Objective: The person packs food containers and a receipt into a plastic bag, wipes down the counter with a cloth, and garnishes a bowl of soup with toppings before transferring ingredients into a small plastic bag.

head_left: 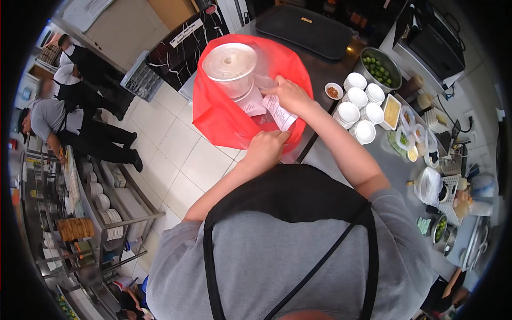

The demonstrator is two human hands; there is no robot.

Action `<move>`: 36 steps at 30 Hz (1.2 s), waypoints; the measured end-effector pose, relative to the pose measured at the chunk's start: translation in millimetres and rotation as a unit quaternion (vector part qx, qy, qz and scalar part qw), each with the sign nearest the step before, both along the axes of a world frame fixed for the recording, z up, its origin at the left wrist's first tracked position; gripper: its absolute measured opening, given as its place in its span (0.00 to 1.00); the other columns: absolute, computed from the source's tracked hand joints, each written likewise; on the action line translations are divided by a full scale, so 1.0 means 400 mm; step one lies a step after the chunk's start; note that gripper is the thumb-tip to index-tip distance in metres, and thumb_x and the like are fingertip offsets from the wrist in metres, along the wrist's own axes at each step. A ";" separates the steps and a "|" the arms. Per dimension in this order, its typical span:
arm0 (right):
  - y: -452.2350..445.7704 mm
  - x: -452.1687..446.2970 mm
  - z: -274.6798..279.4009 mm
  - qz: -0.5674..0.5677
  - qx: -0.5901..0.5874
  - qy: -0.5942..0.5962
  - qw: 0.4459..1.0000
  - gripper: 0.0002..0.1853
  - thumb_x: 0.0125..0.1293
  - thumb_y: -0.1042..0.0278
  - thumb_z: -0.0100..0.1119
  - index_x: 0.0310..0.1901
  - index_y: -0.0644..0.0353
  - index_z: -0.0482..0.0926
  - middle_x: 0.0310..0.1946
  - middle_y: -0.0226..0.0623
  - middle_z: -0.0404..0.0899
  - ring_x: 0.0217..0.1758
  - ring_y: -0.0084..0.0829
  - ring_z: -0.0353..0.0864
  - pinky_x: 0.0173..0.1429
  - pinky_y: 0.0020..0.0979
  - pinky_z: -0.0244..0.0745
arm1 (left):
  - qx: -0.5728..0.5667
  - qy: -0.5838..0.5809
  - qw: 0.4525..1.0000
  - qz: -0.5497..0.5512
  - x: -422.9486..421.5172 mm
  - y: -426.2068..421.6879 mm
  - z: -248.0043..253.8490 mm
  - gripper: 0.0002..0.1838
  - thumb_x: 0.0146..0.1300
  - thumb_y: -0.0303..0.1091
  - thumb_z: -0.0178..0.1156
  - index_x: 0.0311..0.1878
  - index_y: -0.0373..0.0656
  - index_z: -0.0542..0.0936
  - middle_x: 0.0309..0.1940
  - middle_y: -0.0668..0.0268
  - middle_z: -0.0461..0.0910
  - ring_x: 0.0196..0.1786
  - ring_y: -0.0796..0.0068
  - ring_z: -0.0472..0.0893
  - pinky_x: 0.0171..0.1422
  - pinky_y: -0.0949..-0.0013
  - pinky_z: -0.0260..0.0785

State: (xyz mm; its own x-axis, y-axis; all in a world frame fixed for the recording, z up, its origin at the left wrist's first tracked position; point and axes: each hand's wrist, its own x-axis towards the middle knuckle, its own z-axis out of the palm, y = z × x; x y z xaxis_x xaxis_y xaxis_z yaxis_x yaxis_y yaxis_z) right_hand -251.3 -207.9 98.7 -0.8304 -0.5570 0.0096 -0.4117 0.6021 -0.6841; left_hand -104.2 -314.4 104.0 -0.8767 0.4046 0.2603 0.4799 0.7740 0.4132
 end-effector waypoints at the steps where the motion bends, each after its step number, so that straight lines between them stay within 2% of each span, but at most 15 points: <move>1: -0.001 -0.002 0.002 -0.009 -0.016 -0.012 1.000 0.29 0.50 0.60 0.57 0.58 0.45 0.67 0.49 0.51 0.70 0.54 0.41 0.70 0.54 0.37 0.65 | 0.007 -0.010 1.000 0.008 0.001 -0.003 -0.004 0.14 0.46 0.26 0.56 0.40 0.37 0.76 0.25 0.58 0.76 0.27 0.57 0.76 0.32 0.60 0.69; 4: 0.008 0.027 0.074 0.014 0.062 0.030 0.998 0.30 0.54 0.75 0.55 0.60 0.47 0.64 0.53 0.44 0.65 0.53 0.44 0.70 0.54 0.38 0.67 | 0.042 -0.033 0.999 0.004 0.000 -0.007 -0.003 0.16 0.48 0.34 0.60 0.40 0.37 0.76 0.28 0.57 0.75 0.30 0.56 0.77 0.34 0.59 0.69; 6: 0.030 0.038 0.057 0.015 0.077 0.027 0.997 0.33 0.52 0.74 0.58 0.62 0.49 0.60 0.51 0.47 0.67 0.53 0.44 0.70 0.54 0.38 0.67 | 0.072 -0.091 0.993 -0.011 -0.003 -0.013 0.014 0.25 0.47 0.49 0.64 0.40 0.36 0.77 0.36 0.56 0.76 0.40 0.56 0.76 0.42 0.59 0.70; 9: 0.076 0.022 -0.050 0.067 0.042 0.051 0.996 0.39 0.49 0.74 0.61 0.63 0.51 0.55 0.39 0.50 0.75 0.46 0.40 0.77 0.49 0.35 0.70 | 0.078 -0.035 0.991 -0.103 -0.009 -0.027 -0.048 0.26 0.48 0.52 0.62 0.40 0.37 0.78 0.40 0.56 0.76 0.46 0.57 0.73 0.49 0.59 0.67; 11: 0.085 0.035 -0.073 -0.025 -0.064 -0.106 0.992 0.37 0.49 0.78 0.60 0.62 0.53 0.57 0.31 0.47 0.78 0.37 0.32 0.80 0.44 0.29 0.72 | 0.089 -0.084 0.989 -0.082 -0.013 -0.035 -0.119 0.25 0.52 0.53 0.58 0.40 0.38 0.78 0.42 0.56 0.77 0.49 0.59 0.71 0.53 0.60 0.64; 12: 0.090 0.031 -0.125 -0.041 -0.092 -0.102 0.990 0.34 0.51 0.81 0.58 0.62 0.55 0.58 0.30 0.41 0.79 0.34 0.26 0.79 0.41 0.25 0.71 | 0.072 -0.128 0.986 -0.078 -0.020 -0.042 -0.174 0.20 0.53 0.47 0.58 0.41 0.39 0.78 0.42 0.58 0.77 0.46 0.58 0.72 0.52 0.59 0.64; 15: 0.089 0.047 -0.180 -0.072 -0.201 -0.182 0.960 0.31 0.54 0.83 0.55 0.61 0.57 0.59 0.31 0.41 0.79 0.35 0.26 0.79 0.41 0.26 0.72 | 0.029 -0.180 0.983 -0.032 -0.012 -0.054 -0.204 0.12 0.59 0.37 0.54 0.41 0.40 0.78 0.35 0.57 0.79 0.40 0.62 0.75 0.49 0.62 0.66; 17: 0.092 0.049 -0.188 -0.075 -0.218 -0.195 0.953 0.30 0.54 0.83 0.53 0.60 0.58 0.59 0.31 0.40 0.79 0.36 0.26 0.78 0.41 0.26 0.72 | 0.143 -0.374 0.908 0.119 -0.030 -0.072 -0.226 0.12 0.59 0.34 0.52 0.41 0.39 0.77 0.33 0.58 0.79 0.41 0.68 0.76 0.47 0.66 0.67; 18: 0.093 0.050 -0.189 -0.080 -0.238 -0.205 0.946 0.29 0.55 0.84 0.52 0.60 0.59 0.59 0.31 0.39 0.79 0.36 0.26 0.78 0.41 0.25 0.72 | 0.278 -0.302 0.904 0.122 -0.029 -0.074 -0.233 0.14 0.60 0.33 0.50 0.45 0.36 0.75 0.38 0.60 0.78 0.45 0.71 0.75 0.49 0.70 0.68; 19: 0.095 0.052 -0.188 -0.082 -0.238 -0.207 0.945 0.29 0.55 0.84 0.52 0.60 0.59 0.59 0.31 0.39 0.79 0.36 0.26 0.78 0.41 0.25 0.72 | 0.277 -0.304 0.903 0.122 -0.035 -0.076 -0.239 0.14 0.60 0.33 0.50 0.45 0.36 0.75 0.38 0.60 0.78 0.45 0.71 0.75 0.49 0.70 0.68; 21: 0.097 0.052 -0.186 -0.083 -0.244 -0.218 0.941 0.29 0.55 0.84 0.52 0.60 0.59 0.59 0.31 0.39 0.79 0.37 0.25 0.78 0.41 0.25 0.71 | 0.613 -0.422 0.633 0.214 -0.047 -0.080 -0.229 0.14 0.60 0.30 0.47 0.47 0.34 0.73 0.42 0.57 0.77 0.47 0.66 0.75 0.52 0.69 0.68; 23: 0.098 0.048 -0.201 -0.082 -0.234 -0.205 0.947 0.29 0.56 0.84 0.52 0.60 0.59 0.59 0.31 0.39 0.79 0.36 0.24 0.78 0.41 0.24 0.71 | 0.659 -0.434 0.584 0.189 -0.055 -0.079 -0.221 0.16 0.62 0.29 0.45 0.50 0.29 0.69 0.46 0.55 0.74 0.47 0.64 0.75 0.54 0.67 0.68; 25: 0.095 0.050 -0.210 -0.077 -0.222 -0.192 0.953 0.29 0.56 0.84 0.52 0.60 0.59 0.59 0.31 0.38 0.78 0.36 0.24 0.78 0.40 0.24 0.71 | 0.731 -0.447 0.482 0.184 -0.058 -0.070 -0.226 0.13 0.61 0.27 0.46 0.47 0.29 0.70 0.46 0.54 0.73 0.49 0.64 0.74 0.54 0.67 0.69; 34: 0.094 0.050 -0.259 -0.081 -0.214 -0.161 0.960 0.27 0.56 0.84 0.52 0.59 0.59 0.61 0.29 0.36 0.78 0.34 0.22 0.77 0.39 0.23 0.71 | 0.748 -0.422 0.466 0.215 -0.074 -0.058 -0.248 0.05 0.58 0.23 0.51 0.36 0.31 0.72 0.39 0.57 0.74 0.45 0.67 0.75 0.52 0.70 0.73; 36: 0.094 0.052 -0.263 -0.108 -0.244 -0.186 0.946 0.28 0.46 0.78 0.59 0.53 0.54 0.68 0.33 0.37 0.76 0.36 0.28 0.76 0.42 0.28 0.70 | 0.750 -0.420 0.460 0.223 -0.080 -0.056 -0.248 0.06 0.57 0.22 0.50 0.38 0.30 0.72 0.41 0.55 0.73 0.46 0.65 0.74 0.53 0.70 0.72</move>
